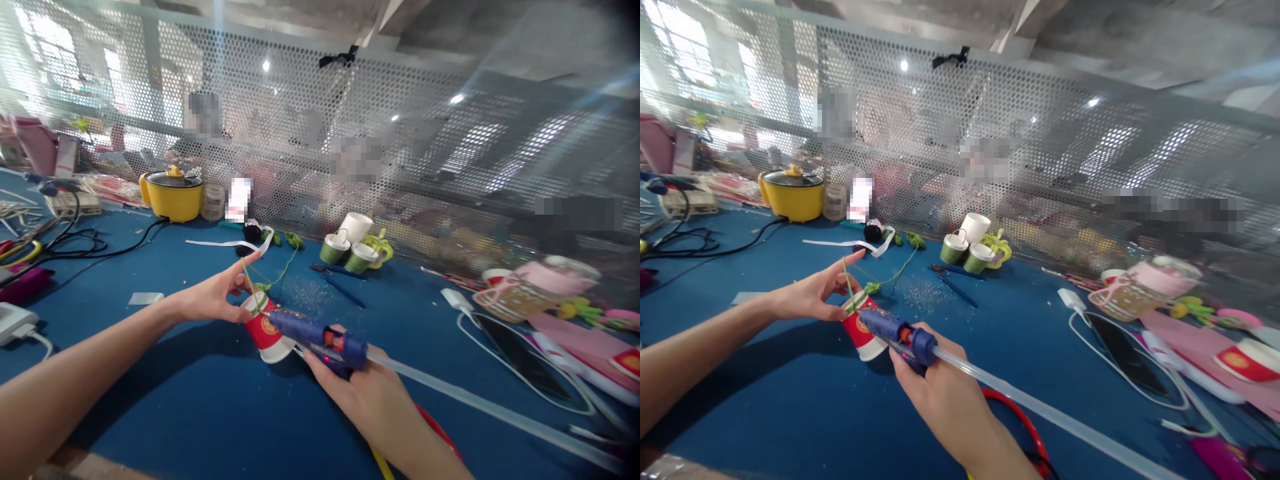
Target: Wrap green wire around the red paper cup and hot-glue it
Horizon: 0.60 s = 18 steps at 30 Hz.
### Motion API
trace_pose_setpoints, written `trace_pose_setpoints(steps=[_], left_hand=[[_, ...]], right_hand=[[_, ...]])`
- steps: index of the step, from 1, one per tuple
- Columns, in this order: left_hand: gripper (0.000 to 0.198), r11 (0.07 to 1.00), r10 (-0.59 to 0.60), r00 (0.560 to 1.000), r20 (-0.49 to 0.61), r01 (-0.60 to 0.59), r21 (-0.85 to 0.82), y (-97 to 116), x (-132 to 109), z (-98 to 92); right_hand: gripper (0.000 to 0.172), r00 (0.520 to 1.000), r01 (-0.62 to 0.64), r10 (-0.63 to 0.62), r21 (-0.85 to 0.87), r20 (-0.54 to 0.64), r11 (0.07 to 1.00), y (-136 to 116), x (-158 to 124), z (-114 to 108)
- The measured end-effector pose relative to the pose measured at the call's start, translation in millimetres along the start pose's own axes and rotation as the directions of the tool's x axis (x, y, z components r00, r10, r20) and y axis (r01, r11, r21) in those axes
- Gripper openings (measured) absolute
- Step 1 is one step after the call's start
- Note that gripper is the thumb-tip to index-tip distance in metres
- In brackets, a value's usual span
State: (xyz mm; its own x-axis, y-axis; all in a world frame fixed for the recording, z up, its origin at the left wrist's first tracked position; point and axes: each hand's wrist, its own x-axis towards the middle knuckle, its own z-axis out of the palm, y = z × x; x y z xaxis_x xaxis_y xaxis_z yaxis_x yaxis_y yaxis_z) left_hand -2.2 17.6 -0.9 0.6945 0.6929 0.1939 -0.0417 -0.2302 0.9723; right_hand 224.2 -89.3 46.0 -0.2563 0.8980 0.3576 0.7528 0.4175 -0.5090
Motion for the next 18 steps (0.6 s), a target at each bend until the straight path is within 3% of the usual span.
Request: trace_pose_setpoints(steps=[6, 18], left_hand=[[0.103, 0.999, -0.040, 0.999, -0.019, 0.040, 0.014, 0.8, -0.2, -0.4], [0.103, 0.997, 0.008, 1.000, -0.009, -0.007, 0.076, -1.0, 0.7, -1.7]], right_hand=[[0.017, 1.000, 0.006, -0.006, -0.069, 0.002, 0.998, -3.8, 0.0, -2.5], [0.016, 1.000, 0.012, -0.012, -0.121, -0.003, 0.993, -1.9, -3.0, 0.2]])
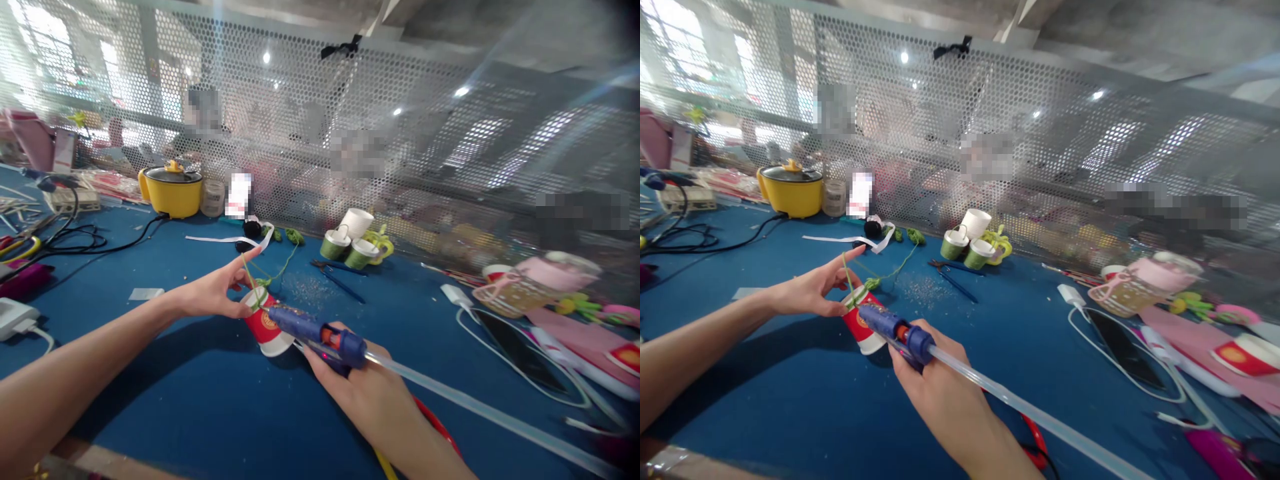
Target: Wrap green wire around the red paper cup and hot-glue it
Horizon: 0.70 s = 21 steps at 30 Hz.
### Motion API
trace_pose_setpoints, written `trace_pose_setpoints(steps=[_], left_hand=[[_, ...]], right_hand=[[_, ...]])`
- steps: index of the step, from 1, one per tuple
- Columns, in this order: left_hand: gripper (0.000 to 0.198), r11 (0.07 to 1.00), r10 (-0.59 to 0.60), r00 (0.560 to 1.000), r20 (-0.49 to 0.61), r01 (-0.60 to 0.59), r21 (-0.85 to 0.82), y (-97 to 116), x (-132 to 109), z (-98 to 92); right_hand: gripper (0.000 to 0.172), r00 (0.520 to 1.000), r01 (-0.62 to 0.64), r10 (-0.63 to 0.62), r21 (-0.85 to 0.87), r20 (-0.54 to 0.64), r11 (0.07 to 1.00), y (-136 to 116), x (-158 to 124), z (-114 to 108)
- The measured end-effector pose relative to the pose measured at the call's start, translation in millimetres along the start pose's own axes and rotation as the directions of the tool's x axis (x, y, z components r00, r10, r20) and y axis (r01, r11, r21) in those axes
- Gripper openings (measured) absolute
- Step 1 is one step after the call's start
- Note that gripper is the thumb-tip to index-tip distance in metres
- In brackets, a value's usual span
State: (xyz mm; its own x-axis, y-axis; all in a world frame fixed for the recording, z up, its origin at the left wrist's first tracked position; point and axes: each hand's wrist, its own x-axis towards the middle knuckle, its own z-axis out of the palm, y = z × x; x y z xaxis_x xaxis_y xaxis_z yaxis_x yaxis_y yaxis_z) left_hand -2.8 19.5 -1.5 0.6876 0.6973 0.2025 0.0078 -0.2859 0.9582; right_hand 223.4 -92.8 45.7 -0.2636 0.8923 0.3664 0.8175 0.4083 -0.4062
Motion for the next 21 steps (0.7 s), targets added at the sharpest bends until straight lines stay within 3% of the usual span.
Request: trace_pose_setpoints(steps=[6, 11, 21], left_hand=[[0.102, 1.000, -0.004, 1.000, 0.001, 0.004, 0.007, 1.0, -0.5, 0.0], [0.103, 1.000, 0.010, 1.000, 0.009, -0.011, 0.016, -0.1, -1.0, -0.1], [0.104, 1.000, 0.027, 0.999, 0.020, -0.027, 0.013, 0.9, -1.1, 1.3]], right_hand=[[0.016, 0.999, -0.034, 0.035, 0.041, -0.023, 0.999, 1.8, 0.2, 1.7], [0.016, 1.000, 0.005, -0.006, 0.063, 0.007, 0.998, -1.1, 0.7, -0.5], [0.015, 1.000, -0.009, 0.010, 0.014, -0.017, 1.000, 0.9, -0.7, 1.7]])
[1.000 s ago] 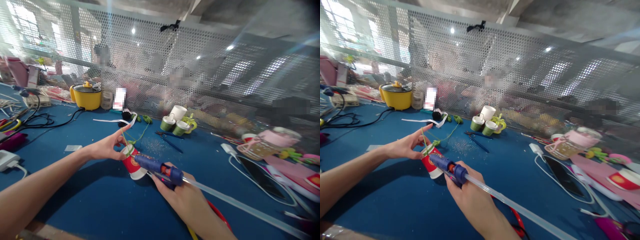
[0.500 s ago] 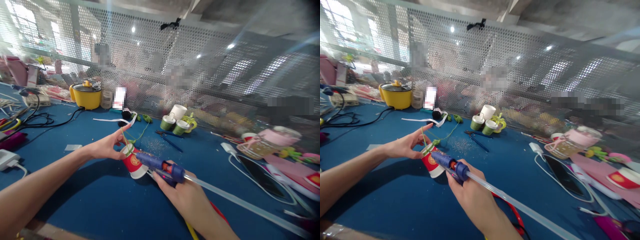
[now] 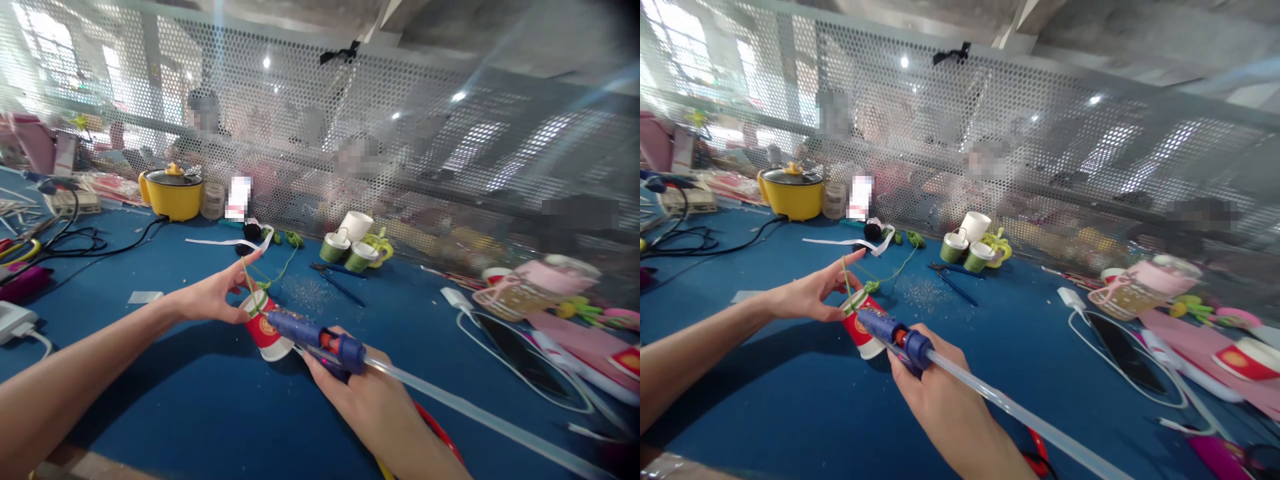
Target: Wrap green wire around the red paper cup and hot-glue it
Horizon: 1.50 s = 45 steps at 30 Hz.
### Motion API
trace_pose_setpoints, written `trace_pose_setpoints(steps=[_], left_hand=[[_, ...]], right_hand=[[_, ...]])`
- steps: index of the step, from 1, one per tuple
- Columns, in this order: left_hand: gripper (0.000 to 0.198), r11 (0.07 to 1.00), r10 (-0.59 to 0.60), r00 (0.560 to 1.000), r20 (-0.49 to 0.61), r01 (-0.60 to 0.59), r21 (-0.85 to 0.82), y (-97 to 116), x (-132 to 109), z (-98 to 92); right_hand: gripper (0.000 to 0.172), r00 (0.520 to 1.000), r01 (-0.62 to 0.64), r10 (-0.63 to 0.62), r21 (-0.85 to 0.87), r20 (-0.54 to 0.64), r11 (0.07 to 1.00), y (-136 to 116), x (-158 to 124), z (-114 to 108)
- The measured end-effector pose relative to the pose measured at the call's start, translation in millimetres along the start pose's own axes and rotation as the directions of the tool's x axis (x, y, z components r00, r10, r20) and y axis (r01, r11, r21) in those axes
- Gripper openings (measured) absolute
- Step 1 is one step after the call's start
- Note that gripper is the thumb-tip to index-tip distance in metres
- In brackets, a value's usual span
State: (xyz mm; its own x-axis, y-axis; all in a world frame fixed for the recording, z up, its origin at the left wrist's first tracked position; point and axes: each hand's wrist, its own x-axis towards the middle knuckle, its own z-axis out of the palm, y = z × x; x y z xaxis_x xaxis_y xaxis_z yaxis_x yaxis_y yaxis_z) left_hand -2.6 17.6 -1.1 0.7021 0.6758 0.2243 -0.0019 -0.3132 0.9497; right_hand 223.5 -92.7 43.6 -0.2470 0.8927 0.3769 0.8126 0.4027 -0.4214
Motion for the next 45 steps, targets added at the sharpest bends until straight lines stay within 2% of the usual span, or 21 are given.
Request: trace_pose_setpoints(steps=[5, 8, 14, 17, 22, 25, 34, 39, 42, 45], left_hand=[[0.104, 0.999, -0.008, 1.000, -0.004, 0.009, 0.043, 0.0, -0.9, -0.5], [0.104, 0.998, -0.009, 1.000, -0.001, 0.010, 0.057, -0.4, -1.2, -1.2], [0.103, 0.997, -0.012, 1.000, 0.013, 0.011, 0.077, -0.8, -1.4, -2.6], [0.104, 0.997, -0.012, 1.000, 0.021, 0.010, 0.074, -0.3, -1.4, -2.7], [0.104, 0.997, -0.017, 1.000, 0.013, 0.016, 0.072, -0.7, -1.0, -2.5], [0.105, 0.998, -0.014, 1.000, 0.012, 0.013, 0.066, -1.8, -0.5, -2.7], [0.104, 0.995, 0.005, 1.000, -0.006, -0.005, 0.101, -1.0, -0.3, -2.3], [0.104, 0.996, 0.002, 1.000, 0.016, -0.004, 0.092, -1.7, -0.9, -3.4], [0.104, 0.995, -0.005, 0.999, 0.035, 0.001, 0.098, -1.4, -1.7, -4.3], [0.103, 0.995, 0.001, 0.999, 0.041, -0.005, 0.102, 0.0, -2.0, -4.4]], right_hand=[[0.018, 0.999, 0.005, -0.006, -0.017, -0.053, 1.000, 4.2, 0.7, -0.1], [0.019, 0.998, 0.037, -0.042, -0.085, -0.056, 0.996, 6.5, 2.1, -1.1], [0.030, 0.974, 0.129, -0.175, -0.282, -0.145, 0.951, 27.5, -4.7, 15.0], [0.028, 0.971, 0.104, -0.158, -0.283, -0.178, 0.954, 28.5, -5.6, 16.9], [0.020, 0.995, 0.059, -0.068, -0.124, -0.067, 0.991, 6.2, 0.9, 1.0], [0.017, 0.999, 0.040, -0.041, -0.083, -0.014, 0.996, -1.7, 2.8, -4.4], [0.013, 1.000, -0.007, 0.007, 0.047, 0.015, 0.999, 4.2, -4.3, 6.8], [0.016, 1.000, -0.009, 0.010, -0.038, 0.015, 0.999, 4.2, 0.0, 0.7], [0.017, 0.999, 0.024, -0.026, -0.097, -0.020, 0.995, 3.3, 3.9, -6.5], [0.019, 0.996, 0.086, -0.088, -0.136, -0.005, 0.987, 1.7, 7.3, -11.5]])
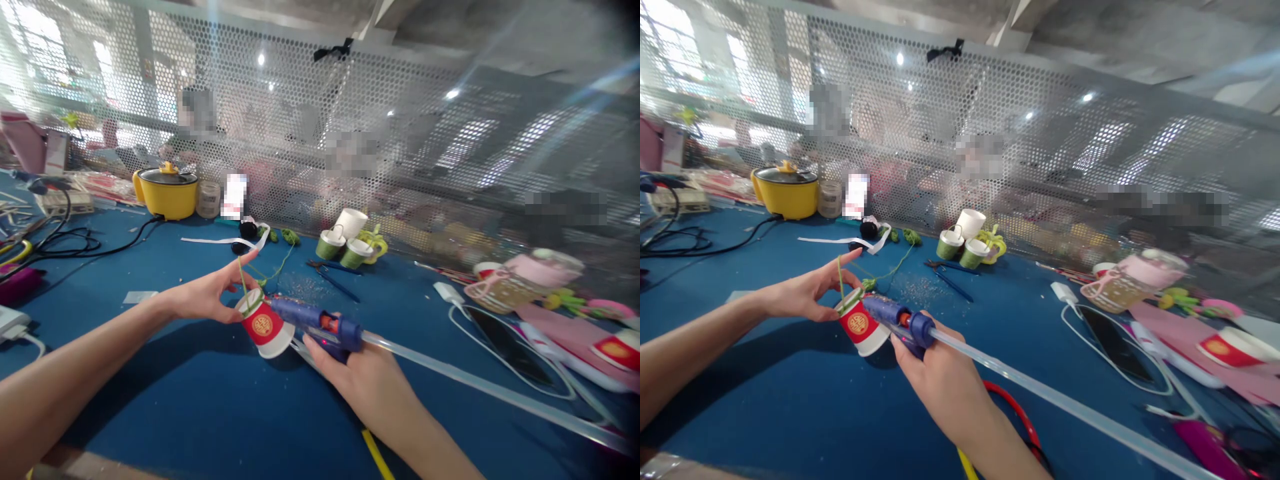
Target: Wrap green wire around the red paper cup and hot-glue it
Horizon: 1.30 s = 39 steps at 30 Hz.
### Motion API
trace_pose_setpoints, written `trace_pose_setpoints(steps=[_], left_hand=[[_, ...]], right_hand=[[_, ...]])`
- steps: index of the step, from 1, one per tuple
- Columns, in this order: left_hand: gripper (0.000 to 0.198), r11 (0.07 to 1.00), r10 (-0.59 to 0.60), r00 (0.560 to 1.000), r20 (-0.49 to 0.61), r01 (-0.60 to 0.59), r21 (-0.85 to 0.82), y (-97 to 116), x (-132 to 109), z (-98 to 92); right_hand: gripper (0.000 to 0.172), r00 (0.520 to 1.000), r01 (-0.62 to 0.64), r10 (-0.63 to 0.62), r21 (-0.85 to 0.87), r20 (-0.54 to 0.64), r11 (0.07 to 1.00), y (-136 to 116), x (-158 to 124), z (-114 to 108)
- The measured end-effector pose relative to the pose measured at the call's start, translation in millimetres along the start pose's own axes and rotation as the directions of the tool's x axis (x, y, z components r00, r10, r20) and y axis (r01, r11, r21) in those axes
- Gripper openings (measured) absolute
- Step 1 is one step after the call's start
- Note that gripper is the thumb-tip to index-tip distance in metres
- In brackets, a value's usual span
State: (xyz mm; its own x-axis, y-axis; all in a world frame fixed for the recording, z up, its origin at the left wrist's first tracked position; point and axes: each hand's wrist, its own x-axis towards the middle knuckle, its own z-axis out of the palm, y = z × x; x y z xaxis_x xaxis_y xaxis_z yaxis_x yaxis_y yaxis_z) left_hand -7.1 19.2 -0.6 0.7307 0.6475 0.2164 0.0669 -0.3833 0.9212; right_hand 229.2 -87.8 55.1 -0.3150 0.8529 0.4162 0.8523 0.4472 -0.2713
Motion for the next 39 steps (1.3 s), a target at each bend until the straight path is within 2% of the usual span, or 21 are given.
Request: trace_pose_setpoints(steps=[7, 11, 16, 25, 31, 36, 39], left_hand=[[0.101, 1.000, 0.018, 1.000, 0.006, -0.018, -0.023, 4.7, 1.8, 1.7], [0.100, 1.000, 0.016, 1.000, 0.010, -0.016, -0.014, 5.6, 1.8, 2.1], [0.101, 1.000, 0.015, 1.000, 0.005, -0.015, -0.012, 2.5, 1.2, 1.2], [0.102, 0.999, 0.028, 1.000, -0.008, -0.028, -0.031, 1.3, 2.6, 0.3], [0.103, 0.999, 0.022, 0.999, -0.023, -0.023, -0.035, -3.1, 2.7, 0.8], [0.104, 0.999, 0.035, 0.999, -0.028, -0.035, -0.023, -4.1, 3.7, 0.3], [0.103, 0.999, 0.031, 0.999, -0.017, -0.032, -0.038, -1.8, 3.4, 0.5]], right_hand=[[0.022, 1.000, -0.007, 0.009, -0.076, 0.016, 0.997, 2.8, 3.3, 0.7], [0.021, 1.000, -0.025, 0.025, -0.060, 0.013, 0.998, 3.0, 4.1, 0.7], [0.020, 1.000, 0.026, -0.026, -0.051, 0.009, 0.998, -1.0, 2.9, 2.6], [0.018, 0.999, -0.034, 0.035, -0.034, 0.021, 0.999, -1.4, -1.5, 5.7], [0.012, 0.986, -0.161, 0.155, 0.136, 0.054, 0.978, -1.7, -11.2, 18.7], [0.013, 0.984, -0.162, 0.147, 0.177, 0.098, 0.971, -3.3, -12.4, 19.0], [0.014, 0.989, -0.146, 0.140, 0.133, 0.053, 0.980, -0.3, -10.1, 18.1]])
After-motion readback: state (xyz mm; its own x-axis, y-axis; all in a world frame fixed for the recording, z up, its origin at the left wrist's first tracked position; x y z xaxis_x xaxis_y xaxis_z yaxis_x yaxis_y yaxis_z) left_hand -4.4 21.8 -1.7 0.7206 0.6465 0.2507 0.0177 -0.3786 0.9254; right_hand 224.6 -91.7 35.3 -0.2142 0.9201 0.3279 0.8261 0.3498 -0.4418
